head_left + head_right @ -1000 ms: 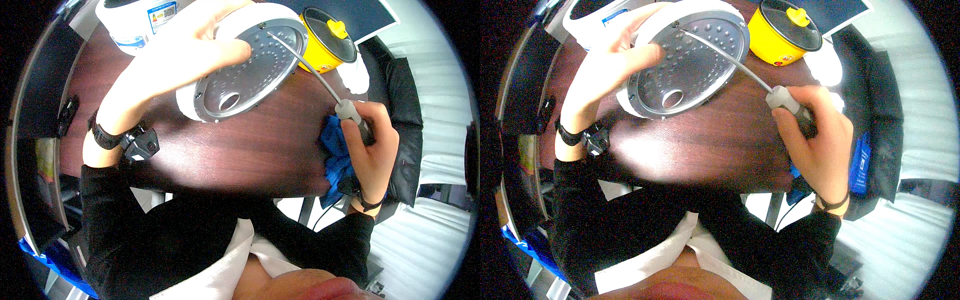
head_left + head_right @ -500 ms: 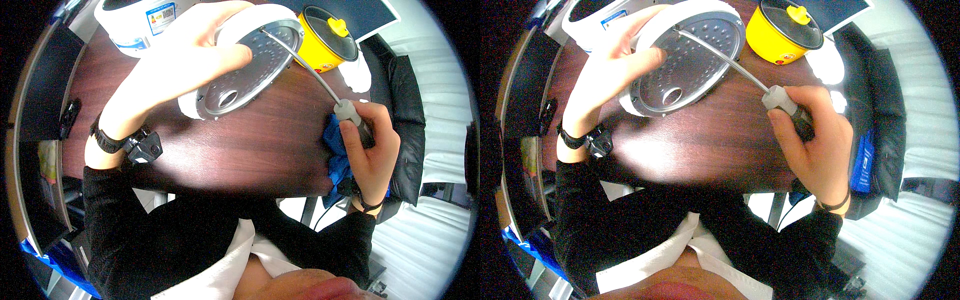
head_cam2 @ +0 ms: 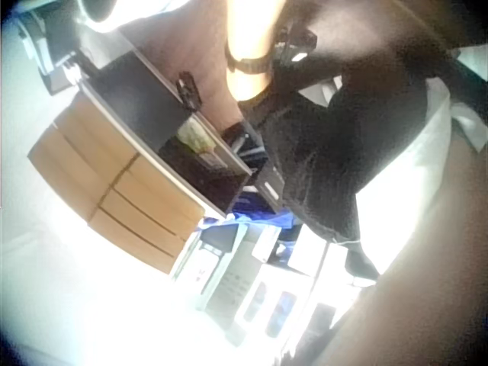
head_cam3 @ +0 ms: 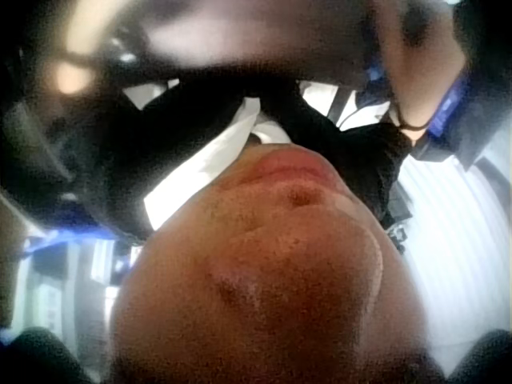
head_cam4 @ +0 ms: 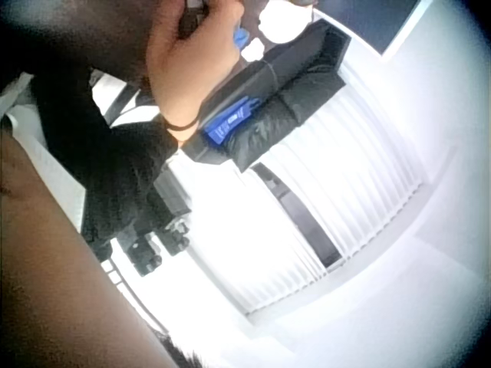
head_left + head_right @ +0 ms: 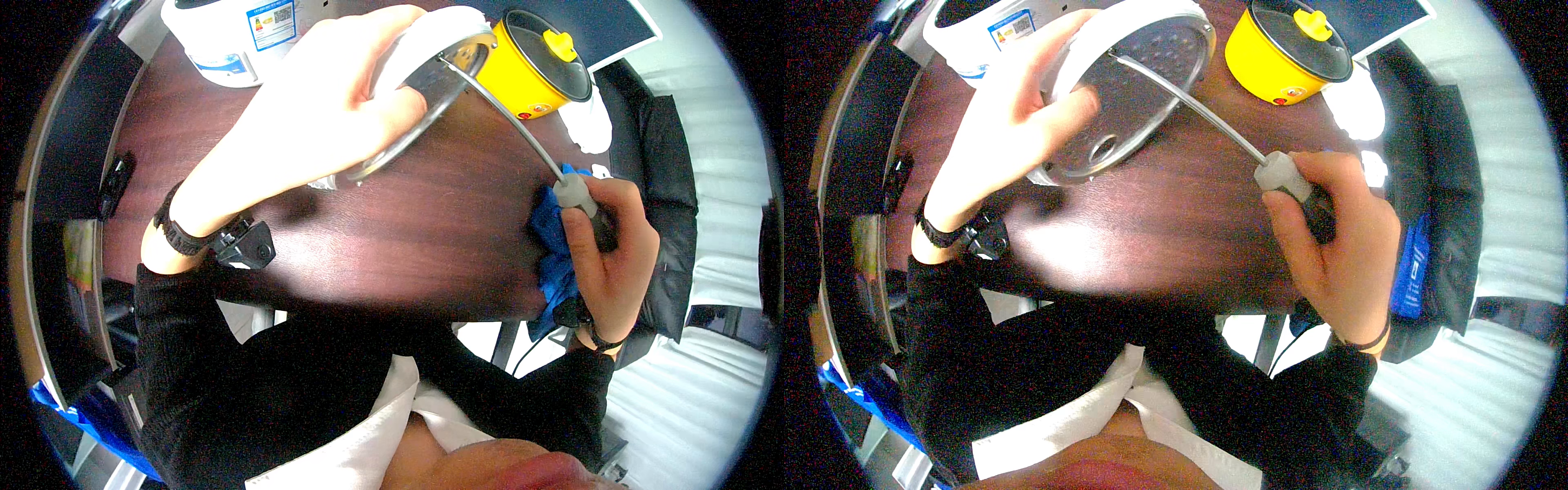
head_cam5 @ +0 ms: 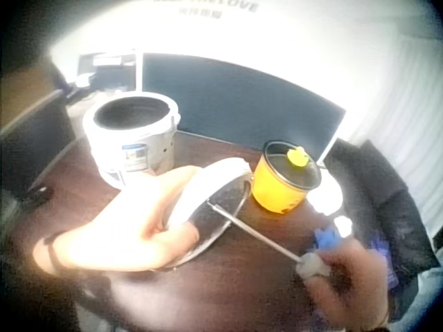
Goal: The person uses a screwdriver to repeatedly pry at the rim of a white circular appliance part, likely a rice cooker lid or inner cover, while holding it with the other hand. The person rotates the part and continues prying along the edge without visibly removing any components.
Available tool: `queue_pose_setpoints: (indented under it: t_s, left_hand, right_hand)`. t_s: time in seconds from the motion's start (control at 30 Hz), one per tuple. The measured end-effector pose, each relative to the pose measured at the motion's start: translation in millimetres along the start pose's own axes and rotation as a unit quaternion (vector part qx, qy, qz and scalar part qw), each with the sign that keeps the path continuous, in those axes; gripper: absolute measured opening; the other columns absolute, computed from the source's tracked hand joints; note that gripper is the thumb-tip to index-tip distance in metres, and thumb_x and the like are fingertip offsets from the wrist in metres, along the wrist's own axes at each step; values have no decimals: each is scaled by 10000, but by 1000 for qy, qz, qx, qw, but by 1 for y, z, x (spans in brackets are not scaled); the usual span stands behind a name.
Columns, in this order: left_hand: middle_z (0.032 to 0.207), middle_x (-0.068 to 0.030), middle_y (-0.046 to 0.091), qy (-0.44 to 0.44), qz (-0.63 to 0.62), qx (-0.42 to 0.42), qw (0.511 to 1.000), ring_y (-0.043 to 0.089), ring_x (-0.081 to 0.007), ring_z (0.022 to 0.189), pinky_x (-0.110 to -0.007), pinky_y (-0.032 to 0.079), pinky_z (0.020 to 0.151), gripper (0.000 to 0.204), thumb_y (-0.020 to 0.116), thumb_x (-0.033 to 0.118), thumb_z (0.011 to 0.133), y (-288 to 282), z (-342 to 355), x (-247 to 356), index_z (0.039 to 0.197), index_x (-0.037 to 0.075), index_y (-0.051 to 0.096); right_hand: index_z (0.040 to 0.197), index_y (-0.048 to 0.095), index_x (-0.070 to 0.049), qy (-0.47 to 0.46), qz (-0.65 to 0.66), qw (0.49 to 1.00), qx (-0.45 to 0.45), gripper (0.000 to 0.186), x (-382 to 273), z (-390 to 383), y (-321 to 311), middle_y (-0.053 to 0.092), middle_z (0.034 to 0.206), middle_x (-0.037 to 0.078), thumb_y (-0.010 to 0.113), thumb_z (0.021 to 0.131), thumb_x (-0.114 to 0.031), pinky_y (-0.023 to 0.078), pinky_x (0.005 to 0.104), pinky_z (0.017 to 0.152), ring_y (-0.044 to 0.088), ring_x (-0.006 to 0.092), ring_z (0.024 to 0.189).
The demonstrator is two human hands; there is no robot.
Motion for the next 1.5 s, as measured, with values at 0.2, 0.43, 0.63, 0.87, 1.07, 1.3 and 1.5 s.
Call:
queue_pose_setpoints:
  t_s: [0.2,0.43,0.63,0.87,1.07,1.3,1.5]
  left_hand:
    - [1015,-174,608,-14,57,46,997,594,-251,940,-331,456,832,469,533,76,732,16,-2,-33,1189,-23,490]
    - [985,-181,621,-43,60,30,997,611,-254,907,-333,469,806,487,545,72,729,15,-1,-34,1200,-37,481]
    - [919,-202,619,-10,45,61,997,621,-274,840,-347,479,750,458,545,79,747,16,-4,-29,1180,-49,471]
    - [747,-185,616,-11,31,14,999,636,-278,676,-352,503,646,370,533,52,770,5,-3,-3,1115,-68,471]
    - [762,-187,618,-4,-8,3,1000,634,-280,650,-342,510,619,403,525,50,766,-2,-3,0,1149,-61,467]
    - [758,-194,619,-83,-3,-22,996,633,-274,623,-338,520,587,385,537,54,768,1,2,-13,1118,-86,459]
    - [745,-195,616,-33,31,15,999,631,-272,606,-335,517,569,375,547,55,769,4,-2,-12,1105,-87,456]
  right_hand:
    - [929,581,-16,14,66,997,-37,204,9,5,1,659,806,116,693,761,-44,482,261,627,654,175,694]
    - [905,573,-6,68,163,983,-40,163,14,2,12,636,786,62,676,780,-25,461,232,661,591,94,722]
    - [900,570,-10,143,213,963,-79,135,13,3,11,589,773,14,654,796,-17,442,217,640,536,71,695]
    - [876,554,-40,204,264,936,-114,53,12,4,13,540,678,-3,585,865,-80,284,177,445,421,31,516]
    - [857,541,-46,233,308,913,-129,95,11,5,16,516,624,14,540,896,-133,219,175,371,375,36,424]
    - [874,530,-43,275,385,865,-166,126,14,7,17,522,644,48,503,906,-162,222,183,332,364,51,377]
    - [880,510,-45,294,433,832,-185,186,14,6,18,519,669,54,498,910,-228,213,170,315,356,43,370]
Point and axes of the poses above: each hand's wrist, its own z-axis towards the middle knuckle, its own y-axis out of the palm, x = y × z, the point moved 1 cm from there along z, towards the middle knuckle
